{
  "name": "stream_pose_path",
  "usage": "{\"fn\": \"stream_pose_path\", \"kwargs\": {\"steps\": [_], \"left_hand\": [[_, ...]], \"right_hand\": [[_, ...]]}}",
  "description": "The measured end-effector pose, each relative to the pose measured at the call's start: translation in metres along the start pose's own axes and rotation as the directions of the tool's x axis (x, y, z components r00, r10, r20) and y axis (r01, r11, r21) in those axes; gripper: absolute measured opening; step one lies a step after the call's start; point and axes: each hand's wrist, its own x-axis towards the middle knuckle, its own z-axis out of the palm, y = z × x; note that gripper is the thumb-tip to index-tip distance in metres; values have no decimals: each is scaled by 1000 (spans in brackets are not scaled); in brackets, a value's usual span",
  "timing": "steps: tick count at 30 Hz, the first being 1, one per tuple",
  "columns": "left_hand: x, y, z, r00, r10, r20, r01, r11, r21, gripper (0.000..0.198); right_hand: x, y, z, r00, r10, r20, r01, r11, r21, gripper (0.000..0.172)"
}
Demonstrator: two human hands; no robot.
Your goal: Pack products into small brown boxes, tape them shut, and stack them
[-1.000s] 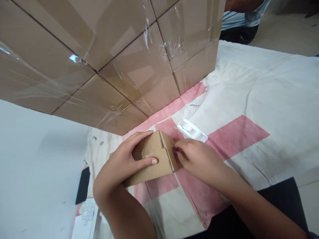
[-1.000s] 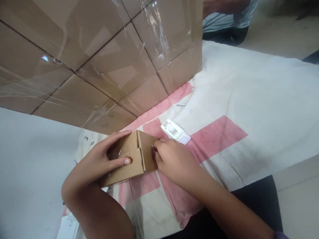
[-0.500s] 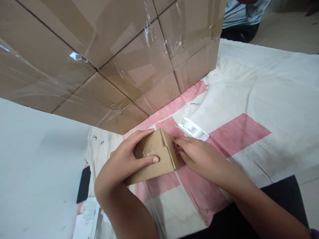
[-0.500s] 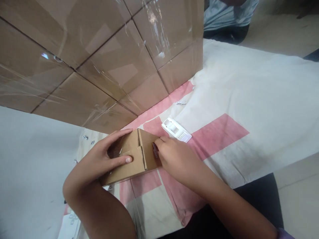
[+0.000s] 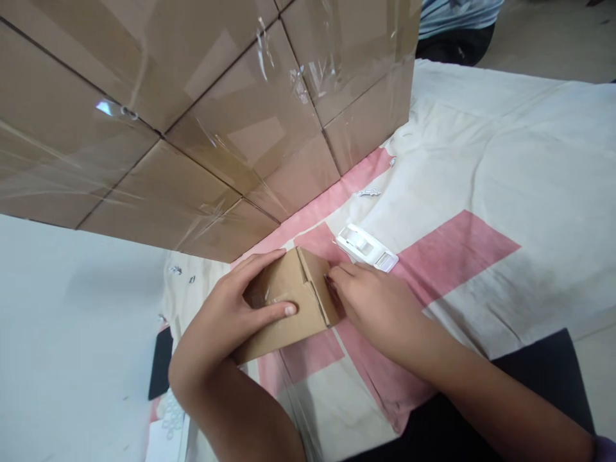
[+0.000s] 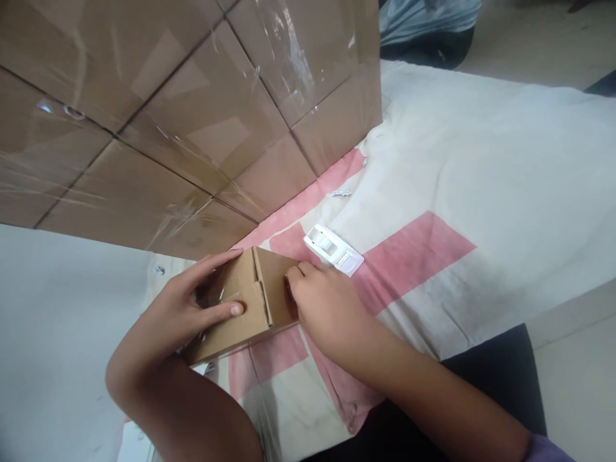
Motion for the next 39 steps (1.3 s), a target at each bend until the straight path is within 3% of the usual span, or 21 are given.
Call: {"fn": "stream_pose_path", "kwargs": {"steps": [6,13,21,25,30,39], "left_hand": [[0,2,-2,1000,8,13,-8,1000,1,68],[-1,5,-2,1000,-2,12,2,1000,25,68],[0,6,-2,1000,20,6,-20,1000,14,67],[0,6,-2,1000,9,10,-9,1000,23,66],[-1,5,-3,1000,15,4,-15,1000,26,67],[0,2,-2,1000,8,11,-9,1000,15,69]], "right_hand": [[0,-2,-2,998,17,-54,-13,997,73,19],[-1,2,-4,999,-38,10,37,997,74,19],[1,-5,1,1000,23,-7,-23,1000,-20,20],[1,-2,1,998,50,-27,-49,998,30,19],[-1,5,-1,1000,-15,8,14,988,151,21],[-1,2,2,1000,10,-19,-7,989,146,22]]}}
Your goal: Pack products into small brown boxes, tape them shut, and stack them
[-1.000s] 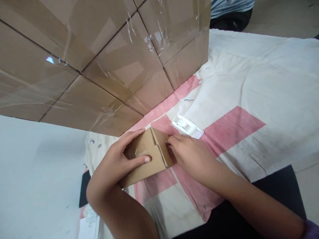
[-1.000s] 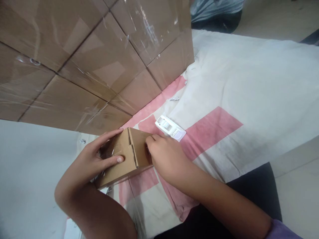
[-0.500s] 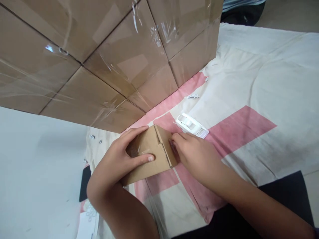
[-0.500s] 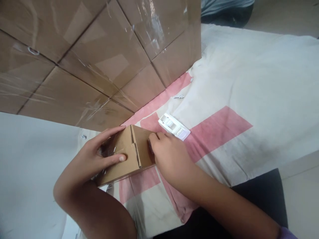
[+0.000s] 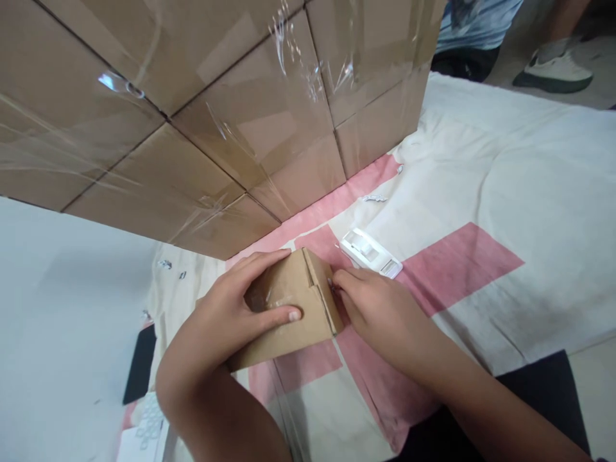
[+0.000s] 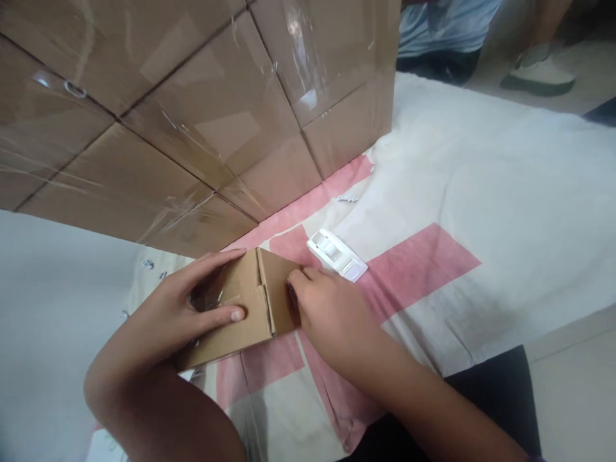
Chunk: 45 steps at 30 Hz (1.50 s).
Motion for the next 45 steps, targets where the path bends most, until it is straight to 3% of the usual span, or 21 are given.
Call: {"fn": "stream_pose_path", "kwargs": {"steps": [12,18,25,31,37,45], "left_hand": [[7,-21,7,991,131,-41,-129,991,47,69],[8,-10,6,989,127,-74,-127,992,3,64],[8,-14,10,990,113,-83,-112,994,6,69],[8,-14,9,983,158,-91,-158,987,4,65],[8,-14,9,990,120,-67,-119,992,32,69],[8,-18,8,993,105,-56,-101,993,64,72]], "right_hand": [[0,-5,-5,999,-15,31,15,1000,-2,25],[-2,-1,-1,999,-49,7,49,999,-24,25],[0,-3,5,1000,-11,-7,10,991,-132,23],[0,-5,5,1000,-26,9,27,990,-141,24],[-2,-5,8,998,-55,-26,48,980,-195,26],[2,-11,8,999,37,13,-32,964,-265,25]]}}
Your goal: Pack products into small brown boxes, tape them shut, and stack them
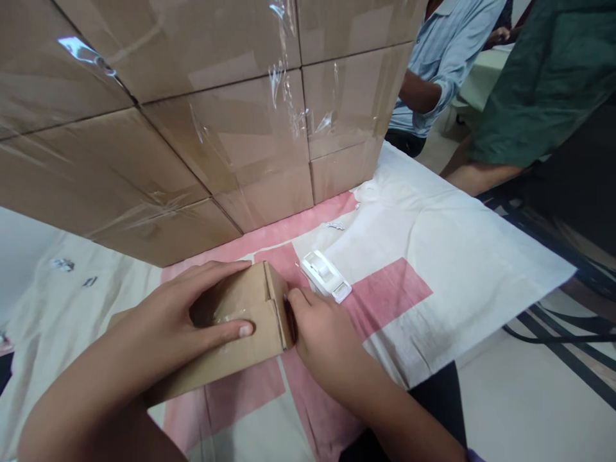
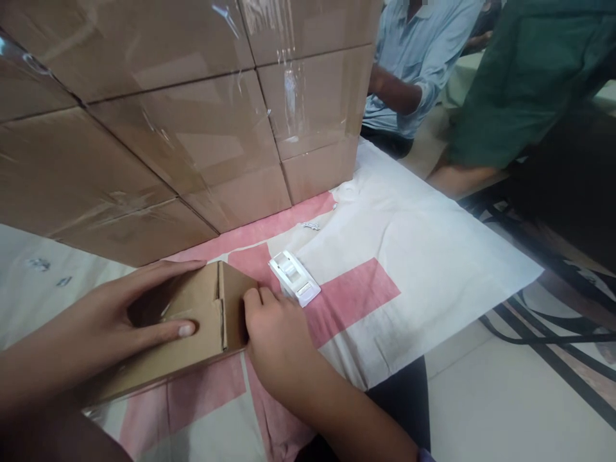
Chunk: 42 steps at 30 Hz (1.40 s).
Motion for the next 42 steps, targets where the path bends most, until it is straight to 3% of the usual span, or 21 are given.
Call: {"fn": "stream_pose_path", "kwargs": {"steps": [7,17,29,35,42], "left_hand": [[-1,0,-2,1000,-21,21,22,1000,-23,71],[-1,4,-2,997,-60,50,63,996,-58,72],[0,7,-3,998,-50,31,52,996,-66,71],[1,7,-3,999,-41,23,42,998,-37,71],[4,1,-1,1000,0,-23,0,1000,-2,69]], "right_hand": [[0,-6,-4,994,61,90,-56,997,-60,25],[0,-3,2,993,88,82,-84,995,-48,26],[-1,9,7,993,43,-110,-28,991,134,17],[-3,9,1,998,17,-65,3,956,293,22],[-2,11,3,998,-55,-37,61,979,197,20]]}}
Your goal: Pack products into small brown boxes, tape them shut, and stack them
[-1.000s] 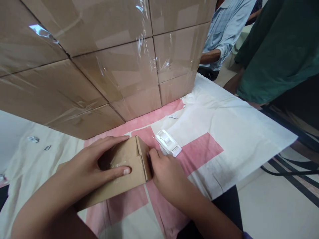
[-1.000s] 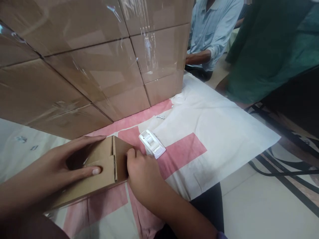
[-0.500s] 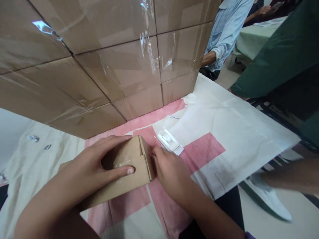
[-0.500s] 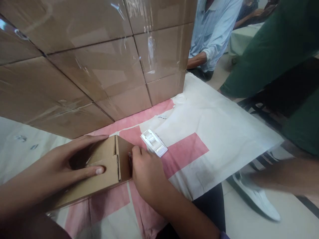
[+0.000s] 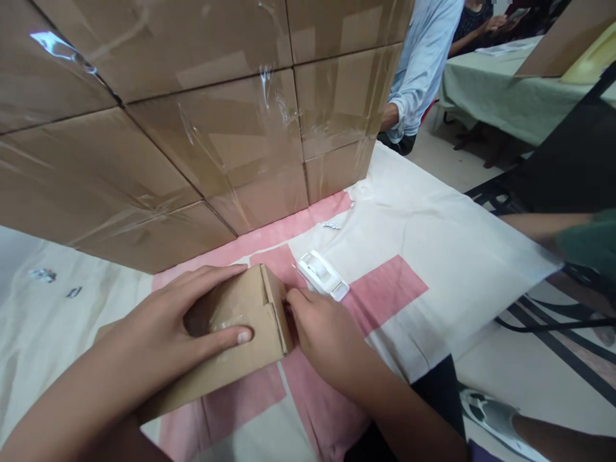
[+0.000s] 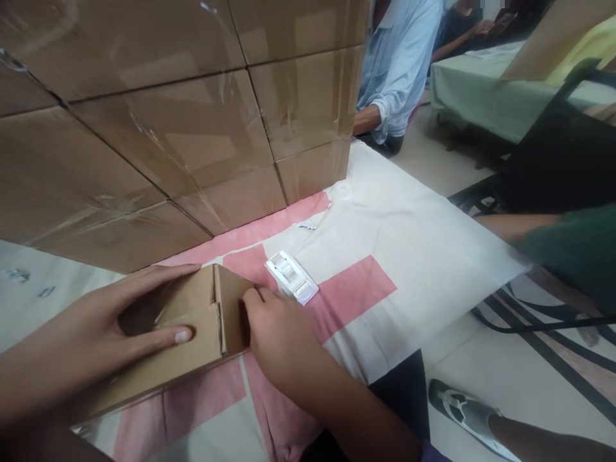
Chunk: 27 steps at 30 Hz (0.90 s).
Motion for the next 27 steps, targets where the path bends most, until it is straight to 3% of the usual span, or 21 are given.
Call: {"fn": "stream_pose_path", "kwargs": {"steps": [9,16,27], "left_hand": [[-3,-7,1,997,-56,47,53,996,69,77],[-1,1,-1,997,-63,40,63,998,-1,82],[-2,4,-3,999,-5,51,6,1000,-16,78]], "right_hand": [[3,0,0,1000,-14,-22,12,998,-55,16],[3,0,-3,999,2,-50,-4,999,-40,17],[9,9,-13,997,-75,23,71,984,165,18]]}}
